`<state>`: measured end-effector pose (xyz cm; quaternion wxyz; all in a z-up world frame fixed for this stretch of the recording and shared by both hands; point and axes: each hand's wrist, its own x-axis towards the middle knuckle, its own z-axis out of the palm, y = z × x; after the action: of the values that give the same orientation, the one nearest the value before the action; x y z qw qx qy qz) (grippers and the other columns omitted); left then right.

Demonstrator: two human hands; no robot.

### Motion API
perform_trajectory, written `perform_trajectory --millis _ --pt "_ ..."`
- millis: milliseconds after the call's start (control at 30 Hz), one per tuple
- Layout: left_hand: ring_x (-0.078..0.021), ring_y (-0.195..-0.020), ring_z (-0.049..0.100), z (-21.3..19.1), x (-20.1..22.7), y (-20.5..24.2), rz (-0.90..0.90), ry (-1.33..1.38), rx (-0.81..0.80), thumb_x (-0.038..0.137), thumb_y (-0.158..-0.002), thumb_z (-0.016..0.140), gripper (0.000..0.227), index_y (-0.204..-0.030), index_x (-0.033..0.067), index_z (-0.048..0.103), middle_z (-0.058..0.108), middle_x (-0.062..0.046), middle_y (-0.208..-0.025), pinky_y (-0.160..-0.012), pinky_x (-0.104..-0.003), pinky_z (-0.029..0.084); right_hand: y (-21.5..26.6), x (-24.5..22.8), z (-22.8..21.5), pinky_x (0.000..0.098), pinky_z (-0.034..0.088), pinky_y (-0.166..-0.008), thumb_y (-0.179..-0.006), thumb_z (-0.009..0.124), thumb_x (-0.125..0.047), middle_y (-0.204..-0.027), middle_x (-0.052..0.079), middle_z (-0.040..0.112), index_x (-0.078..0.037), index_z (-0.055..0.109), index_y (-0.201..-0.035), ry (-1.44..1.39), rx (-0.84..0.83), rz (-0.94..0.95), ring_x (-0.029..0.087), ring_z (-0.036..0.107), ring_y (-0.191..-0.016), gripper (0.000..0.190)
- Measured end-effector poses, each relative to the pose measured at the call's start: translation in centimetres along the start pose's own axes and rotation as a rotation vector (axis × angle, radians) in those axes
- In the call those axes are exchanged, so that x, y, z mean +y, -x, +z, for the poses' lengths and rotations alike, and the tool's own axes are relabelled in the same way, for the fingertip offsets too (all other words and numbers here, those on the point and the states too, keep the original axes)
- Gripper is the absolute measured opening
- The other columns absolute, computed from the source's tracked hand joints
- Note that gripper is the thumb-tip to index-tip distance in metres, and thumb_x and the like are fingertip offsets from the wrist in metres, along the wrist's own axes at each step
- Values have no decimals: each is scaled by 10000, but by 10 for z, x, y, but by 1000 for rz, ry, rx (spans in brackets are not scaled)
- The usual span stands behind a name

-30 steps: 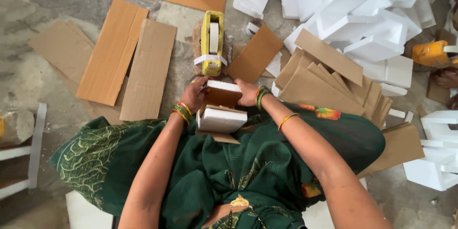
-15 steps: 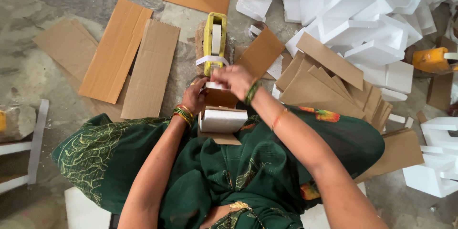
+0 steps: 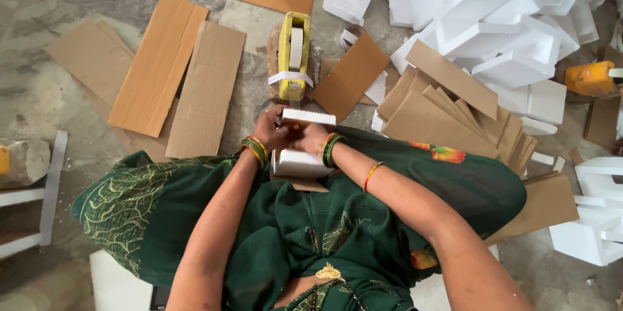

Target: The person sits on the floor and assembles small cardboard boxes by inserting white foam inserts into the cardboard shells. They use a tape dispenser to seal the boxes with clear tape, repeating the process for multiple units.

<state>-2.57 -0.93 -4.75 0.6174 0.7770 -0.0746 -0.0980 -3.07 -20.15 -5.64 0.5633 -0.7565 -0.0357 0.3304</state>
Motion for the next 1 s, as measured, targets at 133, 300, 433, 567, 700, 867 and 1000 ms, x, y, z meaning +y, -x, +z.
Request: perform_trajectory --millis 133,300,433,567,700,867,1000 --pt "-299 -998 735 -3 -3 -2 6 -171 -10 129 -739 815 527 -1246 104 677 752 -145 -1099 -839 -376 592 36 -37 -4 367 552 -718 -847 771 -203 -821 150 760 -20 795 -1000 467 342 -81 174 689 -772 240" --pt "-334 -949 725 -10 10 2 -71 -241 -48 142 -723 844 604 -1280 130 610 728 -151 -1117 -812 -395 592 -1 -78 -34 299 558 -650 -863 775 -297 -747 118 770 -4 790 -900 266 568 -103 133 702 -657 295" --pt "-364 -963 704 -8 16 2 16 -256 -67 150 -752 838 592 -1288 120 590 719 -181 -1089 -798 -416 585 -41 -59 -55 282 553 -662 -824 834 -331 -783 93 780 -23 806 -861 155 373 91 108 672 -676 312" --pt "-394 -995 684 -3 15 3 109 -349 -26 137 -750 876 540 -1225 114 621 730 -179 -1019 -821 -453 556 -68 -20 -62 285 577 -733 -800 836 -364 -845 77 799 -43 823 -892 340 227 272 149 722 -732 334" --pt "-294 -890 722 -5 38 7 -114 -137 36 155 -672 885 683 -1268 127 554 718 -113 -936 -794 -400 574 -111 12 -70 369 546 -894 -976 599 -564 -1006 98 779 -67 773 -1028 1129 -303 5 289 701 -957 530" --pt "-310 -999 648 -3 44 14 99 -85 52 90 -679 871 575 -1210 87 649 624 -156 -1080 -822 -392 564 -119 27 -75 419 530 -913 -936 537 -531 -1156 108 712 -152 739 -1164 1410 -491 -54 333 681 -1045 487" --pt "-312 -990 663 1 7 1 10 -110 -42 138 -693 905 479 -1111 116 672 663 -136 -1014 -894 -398 548 -52 -12 -63 414 553 -907 -937 632 -492 -1121 149 747 -114 726 -1176 592 165 162 315 723 -1023 457"
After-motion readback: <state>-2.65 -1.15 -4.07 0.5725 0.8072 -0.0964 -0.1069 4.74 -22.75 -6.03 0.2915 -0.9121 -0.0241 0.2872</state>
